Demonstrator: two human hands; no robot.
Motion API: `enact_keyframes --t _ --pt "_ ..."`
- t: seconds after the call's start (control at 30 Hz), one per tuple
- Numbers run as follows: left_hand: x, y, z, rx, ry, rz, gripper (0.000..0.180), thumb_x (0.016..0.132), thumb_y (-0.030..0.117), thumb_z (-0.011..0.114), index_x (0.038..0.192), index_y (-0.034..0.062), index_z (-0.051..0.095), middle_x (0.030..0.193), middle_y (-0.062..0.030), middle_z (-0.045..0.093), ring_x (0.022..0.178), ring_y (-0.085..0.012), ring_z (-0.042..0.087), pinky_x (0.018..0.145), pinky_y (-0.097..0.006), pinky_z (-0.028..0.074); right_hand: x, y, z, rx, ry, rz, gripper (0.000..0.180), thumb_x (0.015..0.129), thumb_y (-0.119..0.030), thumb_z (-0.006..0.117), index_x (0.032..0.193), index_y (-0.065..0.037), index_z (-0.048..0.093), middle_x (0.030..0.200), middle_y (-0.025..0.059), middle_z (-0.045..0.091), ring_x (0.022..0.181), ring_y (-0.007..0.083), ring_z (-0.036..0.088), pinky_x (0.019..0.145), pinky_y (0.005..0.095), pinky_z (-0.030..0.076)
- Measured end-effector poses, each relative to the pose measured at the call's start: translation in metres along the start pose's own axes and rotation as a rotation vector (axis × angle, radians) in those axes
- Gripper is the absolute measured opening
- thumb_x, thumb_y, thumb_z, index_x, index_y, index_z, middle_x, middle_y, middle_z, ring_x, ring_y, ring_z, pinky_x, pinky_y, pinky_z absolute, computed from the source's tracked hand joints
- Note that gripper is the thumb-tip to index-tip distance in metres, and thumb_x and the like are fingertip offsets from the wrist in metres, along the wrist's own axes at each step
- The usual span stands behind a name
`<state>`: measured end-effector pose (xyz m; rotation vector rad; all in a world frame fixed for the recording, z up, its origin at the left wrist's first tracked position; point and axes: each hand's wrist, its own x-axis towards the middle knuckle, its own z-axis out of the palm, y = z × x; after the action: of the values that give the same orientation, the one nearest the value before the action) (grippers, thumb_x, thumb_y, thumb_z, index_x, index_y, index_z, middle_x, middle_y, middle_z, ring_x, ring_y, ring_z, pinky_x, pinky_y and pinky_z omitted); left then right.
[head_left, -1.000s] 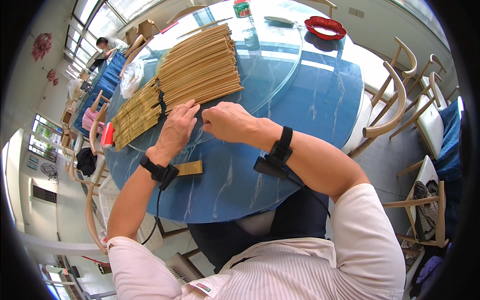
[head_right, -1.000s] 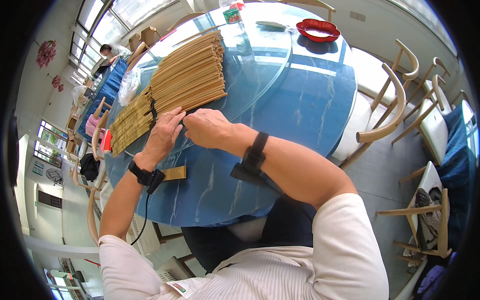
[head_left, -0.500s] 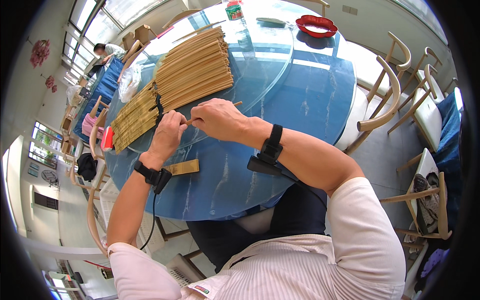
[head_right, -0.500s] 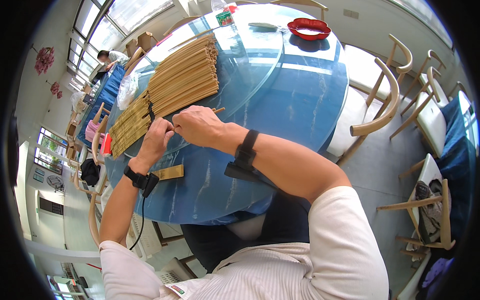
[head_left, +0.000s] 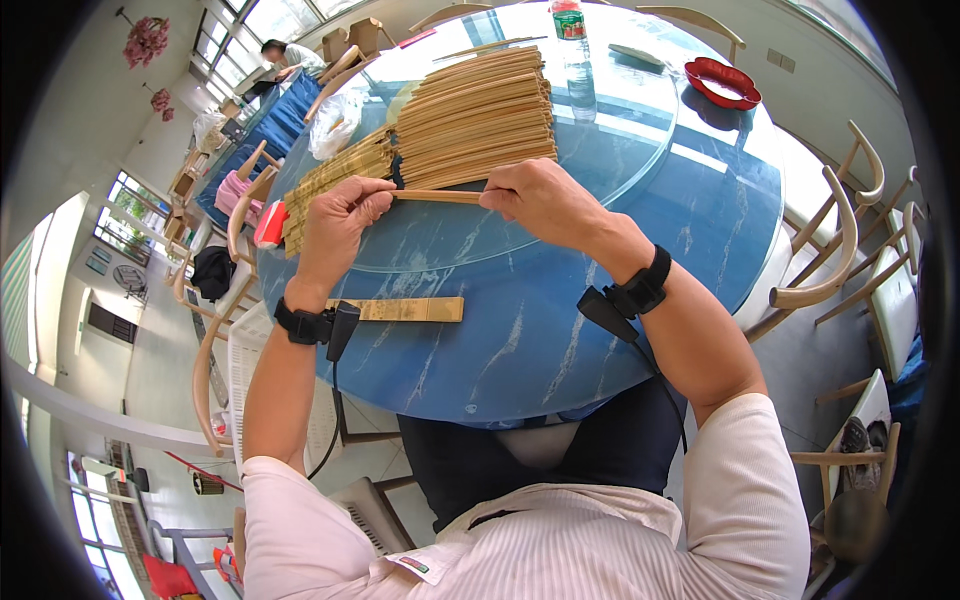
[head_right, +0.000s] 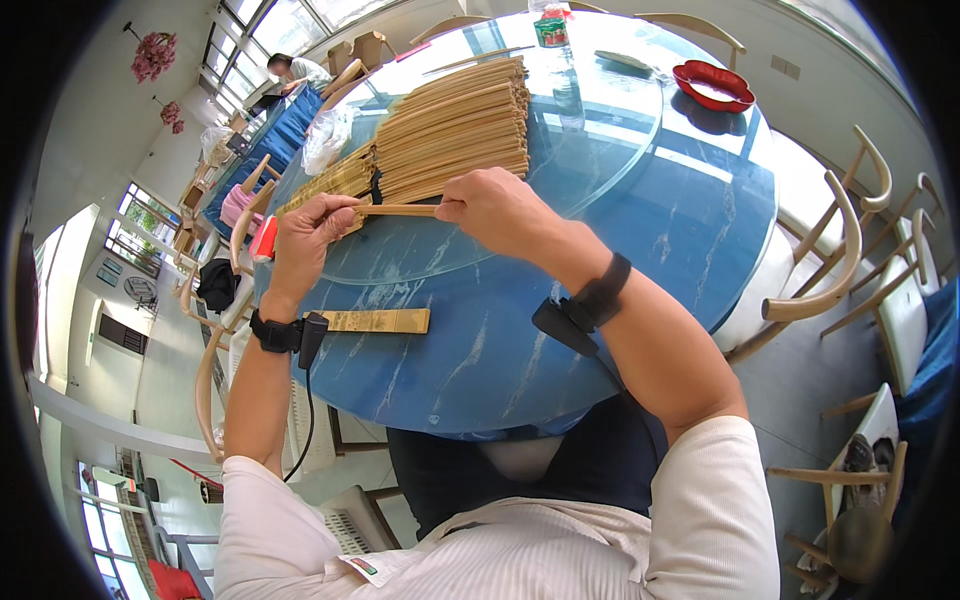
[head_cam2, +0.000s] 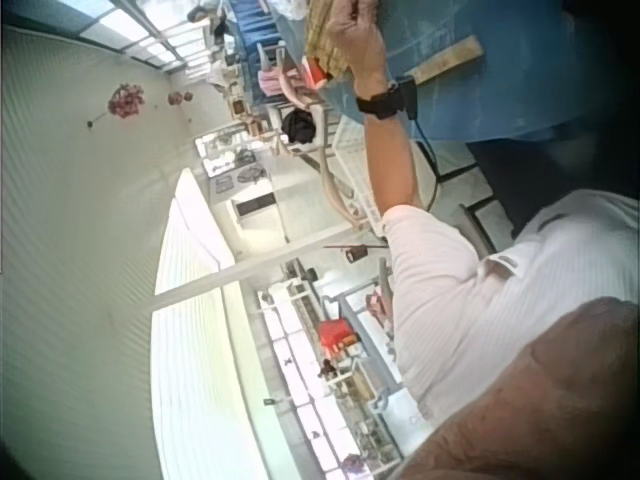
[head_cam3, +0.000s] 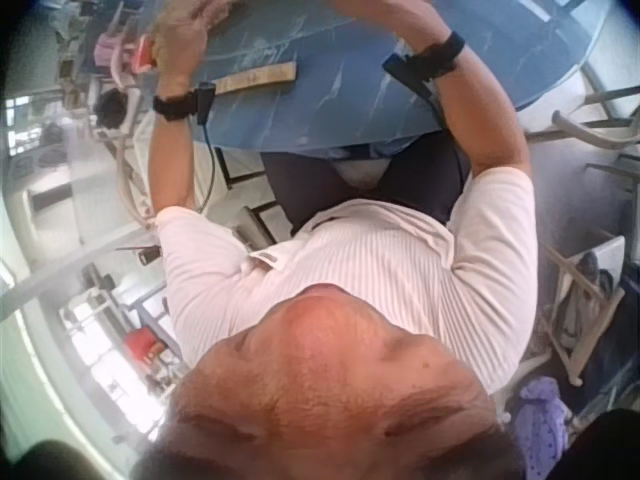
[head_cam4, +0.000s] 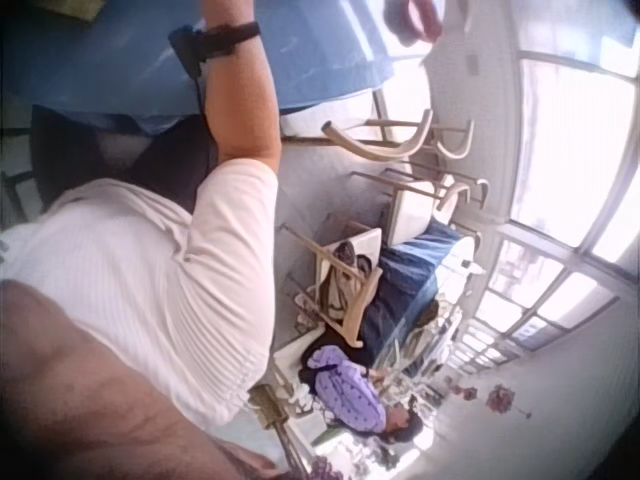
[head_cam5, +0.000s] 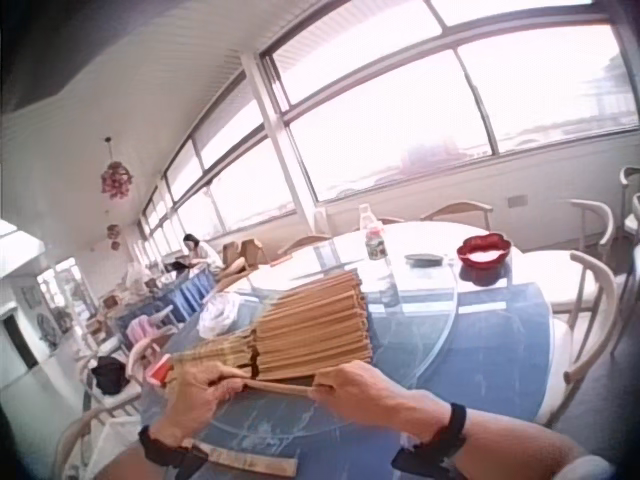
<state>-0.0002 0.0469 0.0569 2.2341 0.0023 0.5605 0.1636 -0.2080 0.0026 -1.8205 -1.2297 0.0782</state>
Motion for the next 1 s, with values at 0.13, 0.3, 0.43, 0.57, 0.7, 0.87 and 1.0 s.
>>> enact_keyframes --t 0.13,0.3,0.43,0.57,0.7,0.87,1.0 --pt "-0.017 0.0 0.017 -0.451 0.211 -0.12 0.025 0.107 0.019 0.068 0.119 -0.0006 0.076 0.093 -0.0035 0.072 0.071 -0.0078 0.061 0.062 -0.022 0.05 -0.001 -0.018 0.003 0.287 -0.139 0.175 0.025 0.106 -0.017 0.063 0.091 0.002 0.072 0.071 0.0036 0.065 0.059 0.0125 0.057 0.055 0.0309 0.048" --pt "-0.027 0.012 0.042 -0.136 0.225 -0.007 0.028 0.108 0.021 0.067 0.125 0.0006 0.076 0.084 0.0035 0.061 0.065 -0.0032 0.048 0.053 -0.02 0.042 -0.001 -0.018 0.013 0.329 -0.138 0.135 0.029 0.102 -0.02 0.069 0.084 0.003 0.07 0.07 0.0038 0.065 0.06 0.0131 0.058 0.056 0.0316 0.048" --pt "-0.029 0.009 0.025 -0.139 0.227 -0.074 0.029 0.108 0.02 0.067 0.128 0.0016 0.075 0.082 0.0039 0.059 0.066 -0.0029 0.049 0.054 -0.02 0.042 -0.002 -0.014 0.013 0.305 -0.067 0.098 0.03 0.104 -0.023 0.069 0.086 0.002 0.071 0.069 0.0022 0.065 0.058 0.012 0.056 0.054 0.0297 0.047" --pt "-0.05 0.012 0.005 -0.052 0.053 -0.183 0.03 0.103 0.019 0.074 0.129 0.0037 0.075 0.087 0.0023 0.064 0.071 -0.0029 0.052 0.06 -0.02 0.045 -0.006 -0.011 -0.003 0.367 0.223 -0.036 0.032 0.11 -0.027 0.062 0.093 -0.003 0.073 0.07 -0.0008 0.064 0.052 0.0035 0.053 0.048 0.0205 0.043" --pt "-0.085 0.003 0.007 0.351 -0.322 -0.074 0.037 0.091 0.018 0.084 0.124 0.0052 0.075 0.107 -0.0032 0.069 0.091 -0.0146 0.063 0.082 -0.029 0.054 -0.003 -0.024 -0.013 0.651 0.225 0.046 0.038 0.111 -0.025 0.058 0.082 -0.001 0.065 0.066 0.0017 0.063 0.056 0.0078 0.06 0.049 0.0242 0.046" --pt "-0.091 -0.001 0.033 0.481 -0.356 0.125 0.042 0.081 0.017 0.089 0.119 0.005 0.075 0.121 -0.0105 0.07 0.112 -0.0335 0.066 0.098 -0.042 0.055 -0.001 -0.02 0.008 0.458 0.139 -0.006 0.036 0.111 -0.028 0.06 0.088 -0.002 0.068 0.067 0.0026 0.064 0.053 0.008 0.058 0.047 0.0239 0.044" --pt "-0.084 -0.011 0.033 0.516 -0.439 0.124 0.043 0.082 0.014 0.087 0.121 0.0037 0.074 0.122 -0.0105 0.071 0.11 -0.0324 0.067 0.1 -0.041 0.054 -0.005 -0.012 0.017 0.333 0.132 -0.036 0.033 0.11 -0.028 0.063 0.092 -0.003 0.074 0.069 0.0008 0.067 0.05 0.0046 0.056 0.047 0.0206 0.044"
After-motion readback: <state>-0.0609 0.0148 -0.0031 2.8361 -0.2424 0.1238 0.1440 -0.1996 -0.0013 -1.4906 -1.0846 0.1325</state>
